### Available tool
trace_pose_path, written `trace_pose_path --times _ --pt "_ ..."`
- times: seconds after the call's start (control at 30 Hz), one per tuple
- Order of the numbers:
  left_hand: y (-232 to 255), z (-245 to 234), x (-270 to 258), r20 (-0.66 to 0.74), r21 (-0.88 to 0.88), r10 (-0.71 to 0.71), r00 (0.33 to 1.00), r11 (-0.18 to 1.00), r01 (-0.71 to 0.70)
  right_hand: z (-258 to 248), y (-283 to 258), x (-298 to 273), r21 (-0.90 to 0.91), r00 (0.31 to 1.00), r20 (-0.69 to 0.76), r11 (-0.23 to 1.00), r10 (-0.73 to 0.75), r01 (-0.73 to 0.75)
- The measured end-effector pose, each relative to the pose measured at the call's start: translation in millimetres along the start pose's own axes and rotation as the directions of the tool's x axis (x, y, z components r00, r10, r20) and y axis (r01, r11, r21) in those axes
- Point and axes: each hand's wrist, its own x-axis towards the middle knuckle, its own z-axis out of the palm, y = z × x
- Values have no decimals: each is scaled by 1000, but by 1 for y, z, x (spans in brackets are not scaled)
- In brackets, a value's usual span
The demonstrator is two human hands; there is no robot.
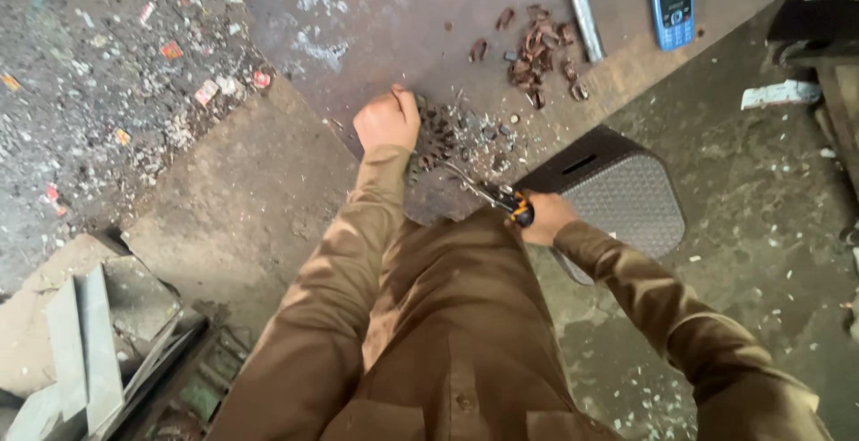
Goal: The person uses pliers to repeatedly pull and separate copper windings from a circular motor stator on a workbench. The person holds the stator with one hand and uses the pliers with the other to extract copper pieces, which accumulate on the table.
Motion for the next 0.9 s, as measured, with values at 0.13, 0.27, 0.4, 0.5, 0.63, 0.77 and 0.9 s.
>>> trace_pose_path --times 0.13,0.27,0.4,0.5,0.63,0.77,0.9 --pt "0 4 0 7 3 31 999 1000 -31 -6 5 0 -68 992 -107 996 -62 55" --pt "-12 -1 -7 41 -27 26 999 999 -25 15 12 11 -89 955 -239 983 -176 159" --pt "-13 10 8 67 -150 -62 996 986 72 21 24 28 -196 836 -428 938 -344 286" --pt "-29 13 -3 108 -154 -105 989 981 121 39 18 19 -179 791 -506 939 -343 293" --pt "-31 19 -4 84 -67 -67 994 995 73 27 10 -7 -117 852 -439 959 -284 259" --pt "-42 29 -13 85 -136 -214 973 965 224 20 21 -34 64 949 -286 985 -136 160" --pt "-61 45 -22 33 -177 -314 949 933 314 20 31 -59 32 961 -275 998 -34 45"
